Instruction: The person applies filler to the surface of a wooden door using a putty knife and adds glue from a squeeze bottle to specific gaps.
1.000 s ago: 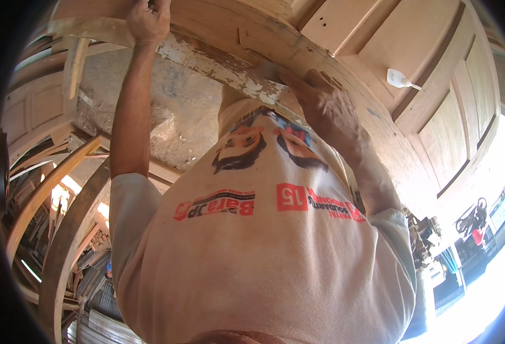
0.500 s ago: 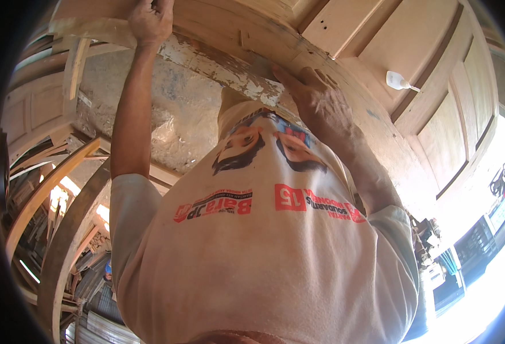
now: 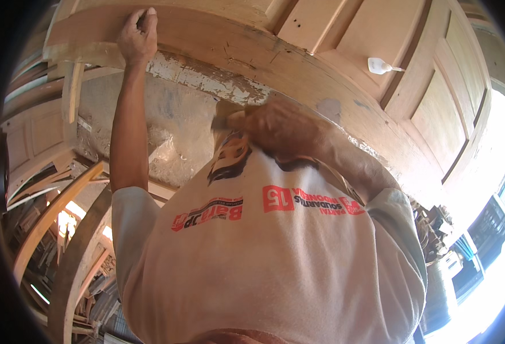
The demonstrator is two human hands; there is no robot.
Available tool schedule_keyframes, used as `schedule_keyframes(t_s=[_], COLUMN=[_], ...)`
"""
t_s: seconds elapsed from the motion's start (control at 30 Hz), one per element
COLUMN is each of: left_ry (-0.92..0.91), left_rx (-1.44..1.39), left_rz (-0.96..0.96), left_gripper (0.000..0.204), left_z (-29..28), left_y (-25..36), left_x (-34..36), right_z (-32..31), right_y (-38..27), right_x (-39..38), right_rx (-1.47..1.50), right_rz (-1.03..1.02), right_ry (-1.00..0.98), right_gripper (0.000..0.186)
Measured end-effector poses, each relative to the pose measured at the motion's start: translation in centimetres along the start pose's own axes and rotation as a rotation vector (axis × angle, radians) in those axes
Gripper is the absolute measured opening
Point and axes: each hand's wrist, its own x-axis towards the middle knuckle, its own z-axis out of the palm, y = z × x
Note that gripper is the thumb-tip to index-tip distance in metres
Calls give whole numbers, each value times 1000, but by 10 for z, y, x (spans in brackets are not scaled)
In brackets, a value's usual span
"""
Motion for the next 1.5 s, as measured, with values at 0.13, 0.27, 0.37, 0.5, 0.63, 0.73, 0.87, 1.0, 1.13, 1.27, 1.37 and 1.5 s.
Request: schedule_keyframes(t_s=[0.13, 0.27, 0.37, 0.5, 0.63, 0.73, 0.87, 1.0, 1.13, 1.27, 1.37, 1.5], left_ry=[-129, -240, -386, -548, -637, -484, -375, -724, -956, -390, -563, -903], left_rx=[-88, -116, -70, -192, -290, -271, -2, -353, -581, -201, -155, -620], left_rz=[-3, 456, 601, 524, 367, 453, 547, 754, 697, 656, 730, 747], left_gripper=[52, 72, 74, 56, 49, 51, 58, 61, 48, 47, 48, 46], left_z=[2, 4, 8, -38, -82, -63, -13, -1, -18, 6, 7, 3], left_y=[33, 100, 130, 132, 125, 142, 196, 195, 186, 196, 202, 209], left_x=[-8, -71, -130, -168, -174, -150, -124, -155, -168, -125, -140, -162], right_z=[-7, -17, -26, -22, -28, -25, -16, -12, -12, -8, -12, -24], right_y=[-11, 12, 18, 26, 23, 27, 23, 12, 4, 9, 4, 23], right_x=[-17, -47, -71, -101, -128, -136, -136, -138, -143, -143, -134, -163], right_rx=[260, 419, 447, 350, 520, 492, 354, 300, 328, 278, 165, 50], right_rz=[111, 307, 400, 492, 752, 792, 732, 657, 856, 815, 901, 874], right_ry=[81, 207, 257, 418, 489, 535, 469, 522, 654, 820, 985, 1288], right_gripper=[37, 33, 33, 35, 37, 38, 34, 21, 15, 17, 16, 21])
